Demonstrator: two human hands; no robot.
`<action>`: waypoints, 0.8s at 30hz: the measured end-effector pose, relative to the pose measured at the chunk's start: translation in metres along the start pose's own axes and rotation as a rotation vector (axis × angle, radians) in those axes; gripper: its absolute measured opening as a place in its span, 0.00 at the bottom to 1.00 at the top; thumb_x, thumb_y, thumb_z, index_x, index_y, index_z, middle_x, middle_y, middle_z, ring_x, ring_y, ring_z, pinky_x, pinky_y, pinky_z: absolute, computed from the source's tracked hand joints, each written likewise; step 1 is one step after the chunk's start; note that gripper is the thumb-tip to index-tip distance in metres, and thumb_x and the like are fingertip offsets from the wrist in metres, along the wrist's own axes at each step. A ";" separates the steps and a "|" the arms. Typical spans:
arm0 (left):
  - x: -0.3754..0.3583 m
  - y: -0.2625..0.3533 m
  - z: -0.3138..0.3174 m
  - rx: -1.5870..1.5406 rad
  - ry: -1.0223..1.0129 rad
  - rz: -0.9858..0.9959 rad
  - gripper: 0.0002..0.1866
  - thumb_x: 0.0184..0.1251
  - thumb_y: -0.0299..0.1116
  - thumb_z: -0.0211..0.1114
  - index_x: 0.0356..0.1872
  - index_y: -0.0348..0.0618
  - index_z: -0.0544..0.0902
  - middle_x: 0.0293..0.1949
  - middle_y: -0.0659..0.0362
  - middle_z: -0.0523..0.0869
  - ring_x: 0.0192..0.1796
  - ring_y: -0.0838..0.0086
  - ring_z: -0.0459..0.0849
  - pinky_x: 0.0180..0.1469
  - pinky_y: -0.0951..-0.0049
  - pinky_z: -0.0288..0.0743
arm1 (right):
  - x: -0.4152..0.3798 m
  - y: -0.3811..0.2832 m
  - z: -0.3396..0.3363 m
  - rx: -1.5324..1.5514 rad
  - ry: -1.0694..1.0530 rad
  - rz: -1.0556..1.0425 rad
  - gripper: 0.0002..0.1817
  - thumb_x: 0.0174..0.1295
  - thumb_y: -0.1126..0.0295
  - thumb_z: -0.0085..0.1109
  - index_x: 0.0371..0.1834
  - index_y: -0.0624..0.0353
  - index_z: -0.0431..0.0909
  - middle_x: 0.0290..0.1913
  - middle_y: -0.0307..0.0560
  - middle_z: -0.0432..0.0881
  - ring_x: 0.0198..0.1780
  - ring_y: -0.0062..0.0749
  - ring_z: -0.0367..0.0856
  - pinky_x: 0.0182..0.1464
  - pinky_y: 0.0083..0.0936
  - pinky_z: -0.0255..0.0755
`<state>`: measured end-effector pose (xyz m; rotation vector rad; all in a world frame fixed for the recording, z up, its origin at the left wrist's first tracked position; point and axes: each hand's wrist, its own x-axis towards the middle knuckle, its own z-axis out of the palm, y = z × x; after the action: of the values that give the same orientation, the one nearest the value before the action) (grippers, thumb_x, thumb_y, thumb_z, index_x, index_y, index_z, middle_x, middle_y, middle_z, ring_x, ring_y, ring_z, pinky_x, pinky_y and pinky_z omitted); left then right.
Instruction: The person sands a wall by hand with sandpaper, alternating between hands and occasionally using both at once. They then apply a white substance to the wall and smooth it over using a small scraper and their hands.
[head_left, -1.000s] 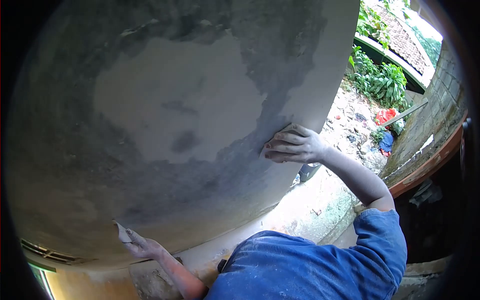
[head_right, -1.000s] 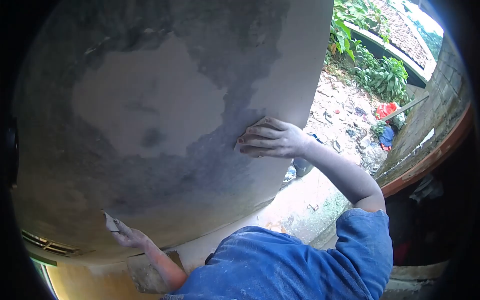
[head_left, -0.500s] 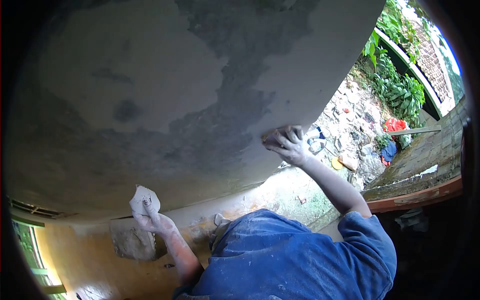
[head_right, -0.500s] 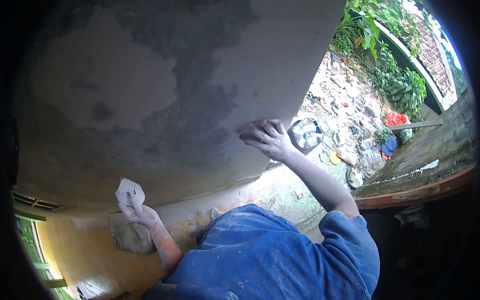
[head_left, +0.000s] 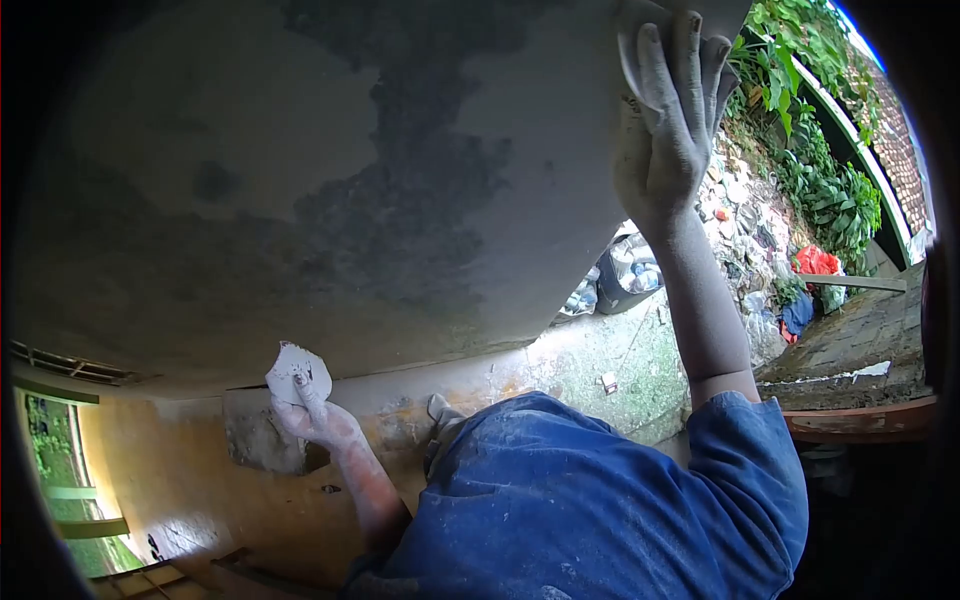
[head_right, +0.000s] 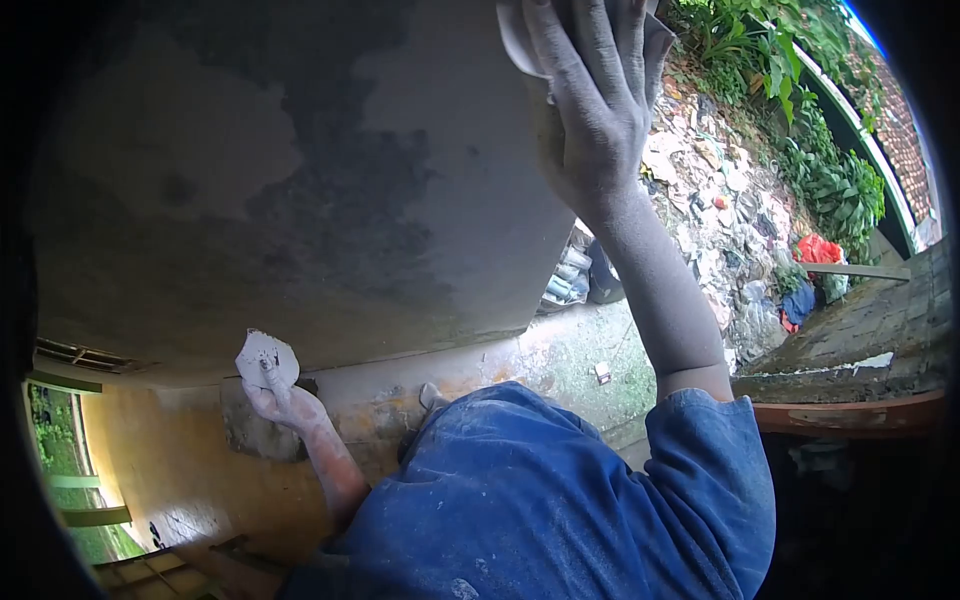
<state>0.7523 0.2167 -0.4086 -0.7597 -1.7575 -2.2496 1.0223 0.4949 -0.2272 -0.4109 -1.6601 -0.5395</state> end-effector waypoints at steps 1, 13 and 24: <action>-0.002 0.004 0.003 -0.027 -0.038 0.015 0.14 0.66 0.28 0.60 0.50 0.32 0.75 0.50 0.50 0.80 0.49 0.67 0.80 0.52 0.66 0.76 | -0.015 0.000 0.001 -0.075 -0.064 0.023 0.20 0.63 0.69 0.52 0.60 0.43 0.75 0.73 0.48 0.58 0.76 0.49 0.44 0.74 0.49 0.32; -0.014 0.016 0.006 0.004 -0.063 -0.022 0.12 0.66 0.24 0.59 0.47 0.29 0.75 0.45 0.51 0.82 0.45 0.70 0.82 0.47 0.70 0.78 | -0.320 -0.067 -0.020 0.010 -0.721 0.190 0.30 0.52 0.74 0.57 0.59 0.27 0.74 0.76 0.40 0.51 0.76 0.49 0.43 0.69 0.55 0.49; -0.023 0.020 0.012 -0.009 -0.145 -0.109 0.14 0.65 0.27 0.62 0.49 0.31 0.75 0.46 0.53 0.82 0.46 0.71 0.81 0.49 0.71 0.77 | -0.169 -0.087 -0.074 1.582 0.072 1.768 0.23 0.67 0.65 0.51 0.63 0.63 0.65 0.57 0.47 0.75 0.60 0.32 0.73 0.63 0.36 0.66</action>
<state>0.7837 0.2185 -0.4012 -0.8689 -1.8974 -2.3262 1.0617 0.3874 -0.3957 -0.4165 -0.6573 1.8757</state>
